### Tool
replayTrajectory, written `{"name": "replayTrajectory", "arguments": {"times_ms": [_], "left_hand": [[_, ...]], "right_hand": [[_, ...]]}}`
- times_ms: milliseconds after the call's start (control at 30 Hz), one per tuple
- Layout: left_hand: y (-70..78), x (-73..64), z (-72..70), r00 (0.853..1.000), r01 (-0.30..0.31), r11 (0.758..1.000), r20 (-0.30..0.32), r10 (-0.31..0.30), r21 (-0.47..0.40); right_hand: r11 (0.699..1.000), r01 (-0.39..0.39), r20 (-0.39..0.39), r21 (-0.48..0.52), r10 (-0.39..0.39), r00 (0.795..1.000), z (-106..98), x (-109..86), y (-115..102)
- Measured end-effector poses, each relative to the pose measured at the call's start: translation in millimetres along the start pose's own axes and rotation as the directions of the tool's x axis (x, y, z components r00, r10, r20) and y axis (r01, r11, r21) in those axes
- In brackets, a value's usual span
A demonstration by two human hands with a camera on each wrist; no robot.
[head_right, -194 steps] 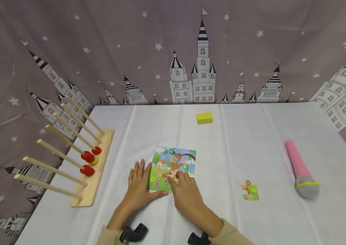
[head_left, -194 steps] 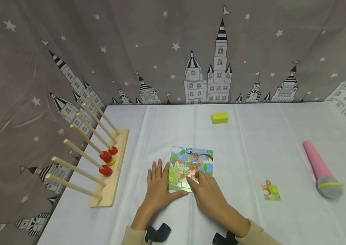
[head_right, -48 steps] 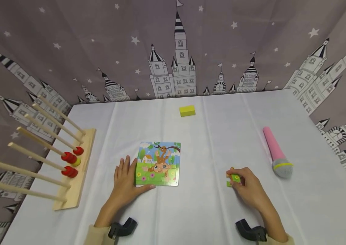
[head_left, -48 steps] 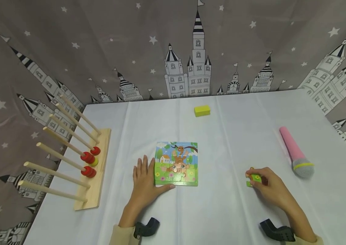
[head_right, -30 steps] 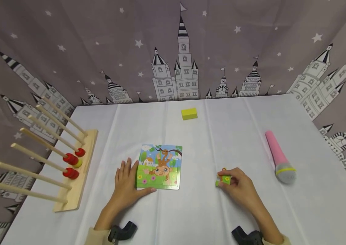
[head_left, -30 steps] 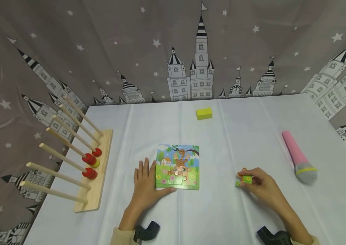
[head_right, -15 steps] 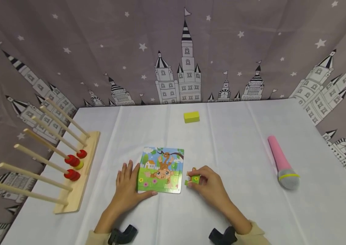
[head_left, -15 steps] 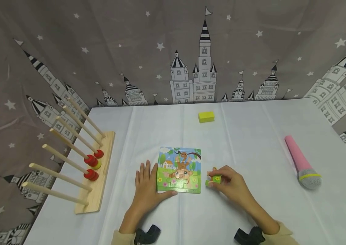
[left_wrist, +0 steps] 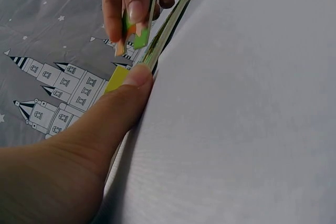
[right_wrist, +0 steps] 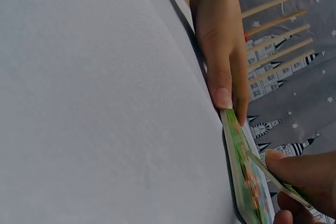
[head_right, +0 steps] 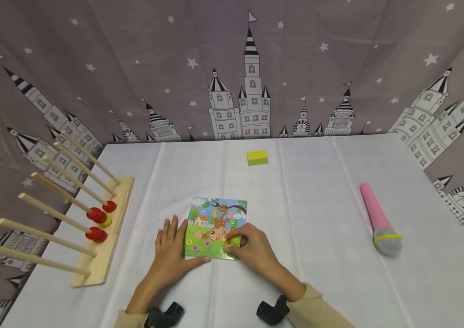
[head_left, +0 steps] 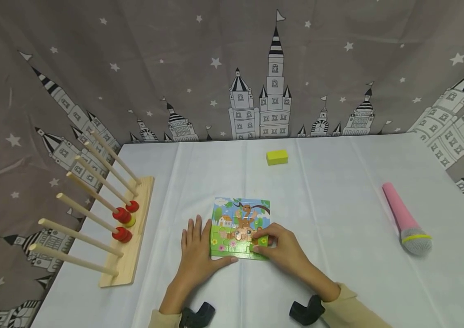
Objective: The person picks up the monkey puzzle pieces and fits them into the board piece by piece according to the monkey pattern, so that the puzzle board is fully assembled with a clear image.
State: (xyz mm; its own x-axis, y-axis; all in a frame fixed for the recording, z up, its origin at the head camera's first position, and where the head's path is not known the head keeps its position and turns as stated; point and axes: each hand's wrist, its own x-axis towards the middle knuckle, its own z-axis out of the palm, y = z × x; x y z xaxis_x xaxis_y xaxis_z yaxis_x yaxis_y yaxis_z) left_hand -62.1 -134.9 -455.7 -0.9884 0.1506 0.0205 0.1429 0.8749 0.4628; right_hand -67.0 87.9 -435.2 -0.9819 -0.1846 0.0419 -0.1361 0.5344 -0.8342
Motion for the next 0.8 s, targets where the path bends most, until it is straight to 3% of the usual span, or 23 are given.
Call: {"name": "replayTrajectory", "arguments": {"times_ms": [467,800], "left_hand": [[-0.1,0.9,2.2,1.0,-0.011,1.0,-0.006,0.011,-0.002],[-0.7,-0.7,0.3,1.0,-0.012,1.0,-0.018,0.011,-0.006]], "right_hand": [[0.995,-0.056,-0.004,-0.085,0.056,0.998,9.2,0.7,-2.5],[0.981,-0.029,-0.031,-0.191,0.023,0.999,12.1,-1.1,-2.6]]}}
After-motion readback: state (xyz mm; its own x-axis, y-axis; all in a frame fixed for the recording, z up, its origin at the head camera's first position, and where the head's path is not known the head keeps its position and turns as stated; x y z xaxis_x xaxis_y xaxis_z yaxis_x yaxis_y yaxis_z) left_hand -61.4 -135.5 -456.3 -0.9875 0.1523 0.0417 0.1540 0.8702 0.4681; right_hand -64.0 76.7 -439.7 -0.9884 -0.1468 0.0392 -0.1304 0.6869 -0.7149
